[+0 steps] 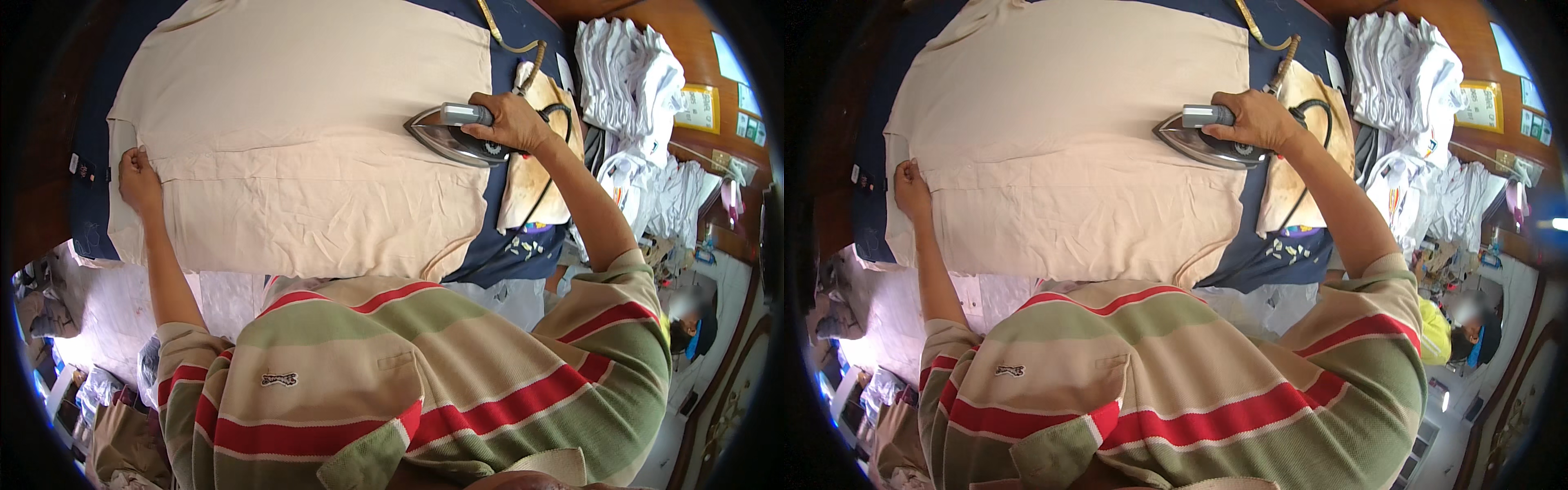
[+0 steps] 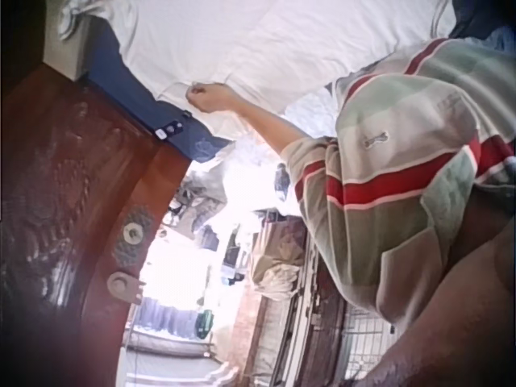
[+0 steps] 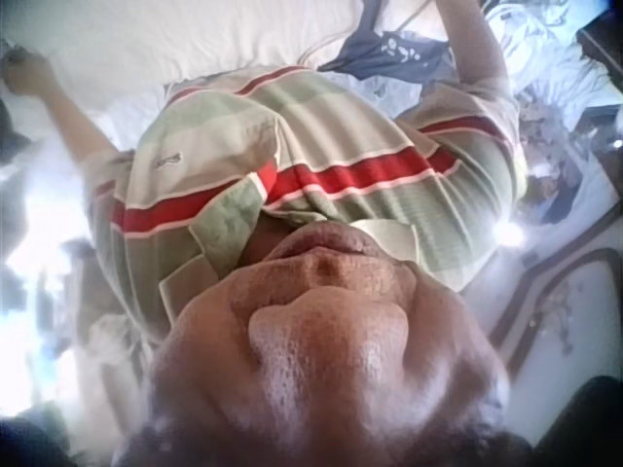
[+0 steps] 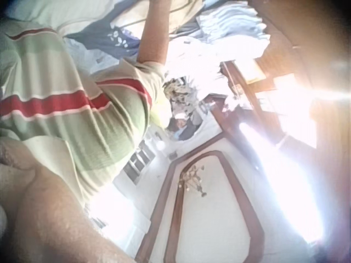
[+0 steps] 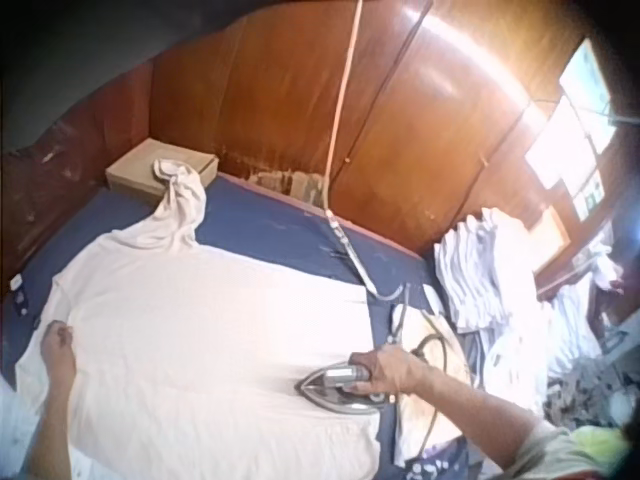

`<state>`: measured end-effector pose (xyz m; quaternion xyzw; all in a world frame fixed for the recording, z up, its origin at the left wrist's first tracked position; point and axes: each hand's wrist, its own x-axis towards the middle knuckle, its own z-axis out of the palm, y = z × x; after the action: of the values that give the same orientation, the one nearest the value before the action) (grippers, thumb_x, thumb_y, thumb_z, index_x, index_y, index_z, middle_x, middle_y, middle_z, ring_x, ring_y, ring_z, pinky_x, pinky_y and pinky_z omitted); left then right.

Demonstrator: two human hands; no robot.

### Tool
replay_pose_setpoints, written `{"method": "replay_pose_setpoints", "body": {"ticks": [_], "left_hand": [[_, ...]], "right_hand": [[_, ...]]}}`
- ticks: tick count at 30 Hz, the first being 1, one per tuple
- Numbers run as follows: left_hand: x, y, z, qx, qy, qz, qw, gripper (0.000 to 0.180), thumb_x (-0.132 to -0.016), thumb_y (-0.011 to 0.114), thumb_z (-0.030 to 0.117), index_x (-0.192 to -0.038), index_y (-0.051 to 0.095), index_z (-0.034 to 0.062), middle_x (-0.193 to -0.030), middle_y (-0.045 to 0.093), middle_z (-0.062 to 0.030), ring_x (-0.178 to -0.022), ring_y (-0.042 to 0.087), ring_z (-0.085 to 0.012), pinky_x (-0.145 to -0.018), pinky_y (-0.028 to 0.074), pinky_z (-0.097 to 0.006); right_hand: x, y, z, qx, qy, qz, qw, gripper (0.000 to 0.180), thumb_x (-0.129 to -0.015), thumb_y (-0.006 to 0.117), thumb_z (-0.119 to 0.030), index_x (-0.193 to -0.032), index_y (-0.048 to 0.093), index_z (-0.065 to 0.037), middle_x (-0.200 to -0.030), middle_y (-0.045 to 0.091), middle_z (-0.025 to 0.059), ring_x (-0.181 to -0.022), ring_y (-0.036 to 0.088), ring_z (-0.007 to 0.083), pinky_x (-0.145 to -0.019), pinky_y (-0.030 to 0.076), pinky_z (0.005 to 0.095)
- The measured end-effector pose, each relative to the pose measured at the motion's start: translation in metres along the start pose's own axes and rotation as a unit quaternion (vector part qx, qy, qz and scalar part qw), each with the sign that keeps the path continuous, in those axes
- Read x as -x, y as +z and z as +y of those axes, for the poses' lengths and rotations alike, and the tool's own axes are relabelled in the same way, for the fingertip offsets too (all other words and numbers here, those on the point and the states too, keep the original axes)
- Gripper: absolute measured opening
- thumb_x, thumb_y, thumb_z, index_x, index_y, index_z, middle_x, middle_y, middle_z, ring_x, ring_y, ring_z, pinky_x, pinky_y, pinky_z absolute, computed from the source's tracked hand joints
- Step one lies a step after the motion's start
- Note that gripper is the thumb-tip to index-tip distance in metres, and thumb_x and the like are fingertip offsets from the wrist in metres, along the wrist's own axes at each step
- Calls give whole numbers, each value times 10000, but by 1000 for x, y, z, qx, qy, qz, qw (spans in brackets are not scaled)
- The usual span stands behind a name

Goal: The person irons a shirt using a handheld iron on a padded table, smoothing the fabric by hand and using a tool to adjust the shirt between passes.

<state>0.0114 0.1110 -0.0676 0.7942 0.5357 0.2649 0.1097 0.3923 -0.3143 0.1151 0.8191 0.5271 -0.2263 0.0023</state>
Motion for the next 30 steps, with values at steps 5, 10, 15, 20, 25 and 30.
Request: {"method": "replay_pose_setpoints", "body": {"ticks": [5,10,15,20,25,30], "left_hand": [[9,-9,7,8,20,24,999,203,-875,560,266,-963,622,94,-885,640,-82,-801,612,-262,-723,462,-367],[7,-8,21,33,35,42,998,143,-841,586,212,-896,612,83,-830,626,-91,-767,604,-275,-698,457,-392],[12,-20,20,58,-2,34,998,118,-802,610,200,-839,621,88,-791,619,-76,-805,589,-266,-747,429,-401],[12,-25,29,110,-33,7,993,122,-795,620,210,-812,616,89,-776,613,-56,-789,579,-242,-794,402,-389],[9,-43,32,251,-116,-45,960,129,-799,618,214,-862,639,103,-828,623,-58,-840,581,-234,-851,384,-374],[13,-70,2,44,-17,59,997,216,-790,623,233,-983,630,136,-977,618,-45,-983,552,-225,-908,349,-383]], "right_hand": [[-53,-10,32,-62,151,164,973,580,-782,590,-543,-988,622,-1,-791,640,239,-794,640,372,-701,488,397],[-130,-45,101,-102,282,254,919,635,-748,599,-566,-977,640,25,-742,625,133,-702,599,210,-651,458,338],[-138,-38,-25,-98,9,112,989,491,-696,717,-347,-996,599,24,-853,633,123,-824,599,196,-741,457,342],[-185,-27,-156,-60,-54,68,994,504,-700,692,-419,-958,598,4,-855,645,211,-812,637,341,-718,481,387],[-276,-26,-267,-29,-148,89,984,511,-745,676,-436,-1002,597,-2,-883,641,215,-827,627,343,-731,473,387],[-352,-34,-343,15,-210,84,974,550,-745,654,-488,-1030,611,-20,-931,644,224,-899,626,359,-772,485,395]]}}
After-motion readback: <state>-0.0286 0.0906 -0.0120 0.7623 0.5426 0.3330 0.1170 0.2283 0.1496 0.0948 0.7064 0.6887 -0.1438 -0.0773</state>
